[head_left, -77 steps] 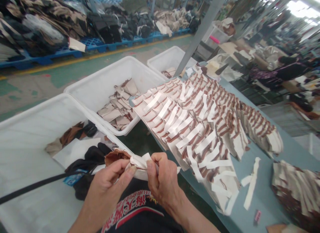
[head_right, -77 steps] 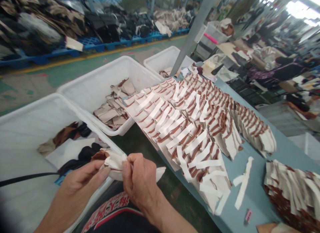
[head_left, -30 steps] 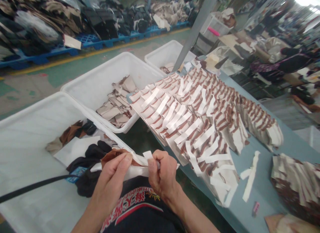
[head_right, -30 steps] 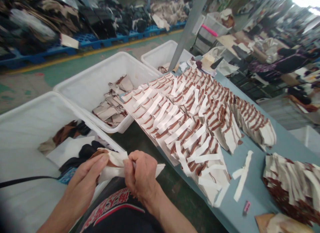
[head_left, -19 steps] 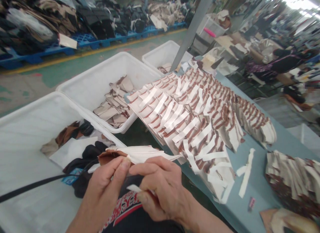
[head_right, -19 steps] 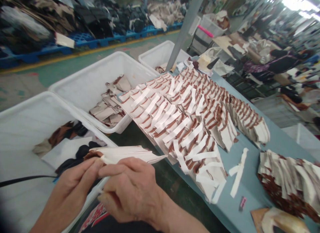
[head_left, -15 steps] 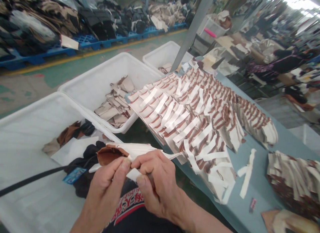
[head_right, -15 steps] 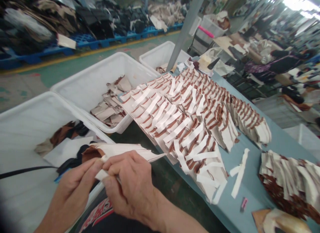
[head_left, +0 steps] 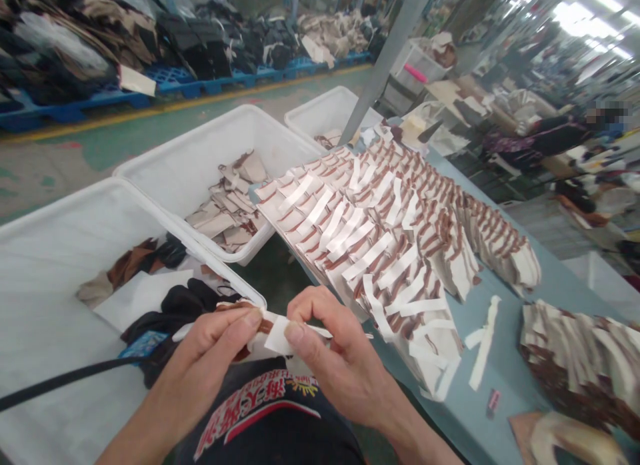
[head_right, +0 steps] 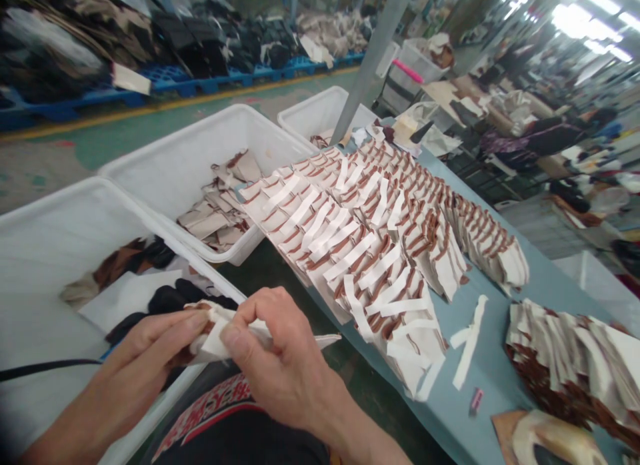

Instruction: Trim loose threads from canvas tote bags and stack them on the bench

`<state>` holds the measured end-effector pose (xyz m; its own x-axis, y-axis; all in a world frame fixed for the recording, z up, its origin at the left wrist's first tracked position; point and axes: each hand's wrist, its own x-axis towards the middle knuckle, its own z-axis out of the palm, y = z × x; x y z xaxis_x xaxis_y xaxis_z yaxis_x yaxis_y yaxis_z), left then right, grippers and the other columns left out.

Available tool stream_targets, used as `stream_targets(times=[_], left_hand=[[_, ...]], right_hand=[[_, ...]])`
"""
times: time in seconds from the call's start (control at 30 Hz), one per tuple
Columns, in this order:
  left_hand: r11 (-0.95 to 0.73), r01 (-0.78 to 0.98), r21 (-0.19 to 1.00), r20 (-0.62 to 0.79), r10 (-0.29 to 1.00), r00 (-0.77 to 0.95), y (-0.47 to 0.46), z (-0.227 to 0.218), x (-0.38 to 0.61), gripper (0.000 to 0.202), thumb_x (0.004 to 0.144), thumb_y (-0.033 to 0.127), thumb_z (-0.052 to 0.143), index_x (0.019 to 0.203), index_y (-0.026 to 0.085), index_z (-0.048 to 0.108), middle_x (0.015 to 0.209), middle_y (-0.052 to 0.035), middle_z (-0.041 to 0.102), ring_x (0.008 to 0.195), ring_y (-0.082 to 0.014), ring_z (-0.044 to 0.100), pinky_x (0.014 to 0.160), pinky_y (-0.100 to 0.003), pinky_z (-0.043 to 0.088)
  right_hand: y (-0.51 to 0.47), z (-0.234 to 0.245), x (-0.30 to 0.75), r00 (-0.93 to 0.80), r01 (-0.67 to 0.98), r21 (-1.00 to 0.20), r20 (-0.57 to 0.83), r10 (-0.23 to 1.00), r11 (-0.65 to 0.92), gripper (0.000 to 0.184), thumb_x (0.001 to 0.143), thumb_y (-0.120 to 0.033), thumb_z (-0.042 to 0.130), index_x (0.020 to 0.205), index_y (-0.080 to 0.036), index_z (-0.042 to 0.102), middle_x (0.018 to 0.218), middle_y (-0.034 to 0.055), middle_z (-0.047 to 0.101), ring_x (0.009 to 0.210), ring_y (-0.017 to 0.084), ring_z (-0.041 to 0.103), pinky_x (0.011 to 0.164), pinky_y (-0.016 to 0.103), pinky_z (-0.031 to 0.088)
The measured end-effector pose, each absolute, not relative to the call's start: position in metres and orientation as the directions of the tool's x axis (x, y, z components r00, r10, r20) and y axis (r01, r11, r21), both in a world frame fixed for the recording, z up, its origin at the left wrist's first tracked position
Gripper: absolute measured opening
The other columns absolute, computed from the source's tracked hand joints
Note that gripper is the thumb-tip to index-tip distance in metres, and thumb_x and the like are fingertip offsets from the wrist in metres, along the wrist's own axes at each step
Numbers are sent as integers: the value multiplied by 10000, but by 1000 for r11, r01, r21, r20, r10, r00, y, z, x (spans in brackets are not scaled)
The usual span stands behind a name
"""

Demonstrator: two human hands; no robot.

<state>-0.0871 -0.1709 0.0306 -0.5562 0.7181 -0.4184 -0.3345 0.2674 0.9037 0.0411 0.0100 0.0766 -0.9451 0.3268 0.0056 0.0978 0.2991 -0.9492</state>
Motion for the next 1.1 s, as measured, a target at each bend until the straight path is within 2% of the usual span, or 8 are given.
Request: stream_targets(times=[0.17,0.33,0.53,0.7,0.87,1.1], left_hand=[[269,-296,917,-397,705,-588,-172,30,-84,553,956,701,749,693,215,737,699,-30,649,692,-223,600,635,-296,571],[281,-317,906,-419,704,-573,-173,32,-83,557,937,701,751,658,224,687,660,-28,627,710,-247,620,659,-319,594],[271,-326,906,-417,704,-575,-175,31,-82,552,923,700,769,660,217,722,679,-33,647,679,-225,588,607,-296,560],[279,-344,897,-435,697,-569,-178,29,-82,564,931,698,758,643,219,683,669,-31,618,672,-221,573,602,-301,548],[295,-344,892,-445,709,-547,-183,25,-84,575,940,703,739,652,210,672,668,-16,574,660,-196,498,587,-292,487],[308,-375,874,-474,707,-524,-188,19,-80,622,963,749,704,669,203,650,687,-6,509,682,-189,428,610,-301,408]], right_hand=[[0,76,36,-933,55,-877,125,339,476,179,1104,-223,634,926,-212,617,954,3,680,945,178,633,873,324,469],[-4,75,38,-931,130,-834,84,356,536,168,1066,-206,648,902,-218,609,890,-9,663,848,175,619,784,318,443],[-8,73,35,-922,210,-829,10,388,519,144,997,-214,647,867,-225,587,840,-17,625,801,175,597,726,307,410],[-10,71,29,-922,255,-859,-77,379,444,153,927,-196,671,824,-228,562,815,-32,587,766,160,547,708,299,378],[-1,76,21,-924,356,-883,-281,261,307,192,929,-222,709,810,-227,559,777,-49,560,748,152,512,699,283,371],[0,77,15,-924,370,-887,-321,209,275,177,906,-220,715,814,-228,564,757,-64,537,715,136,482,661,260,362]])
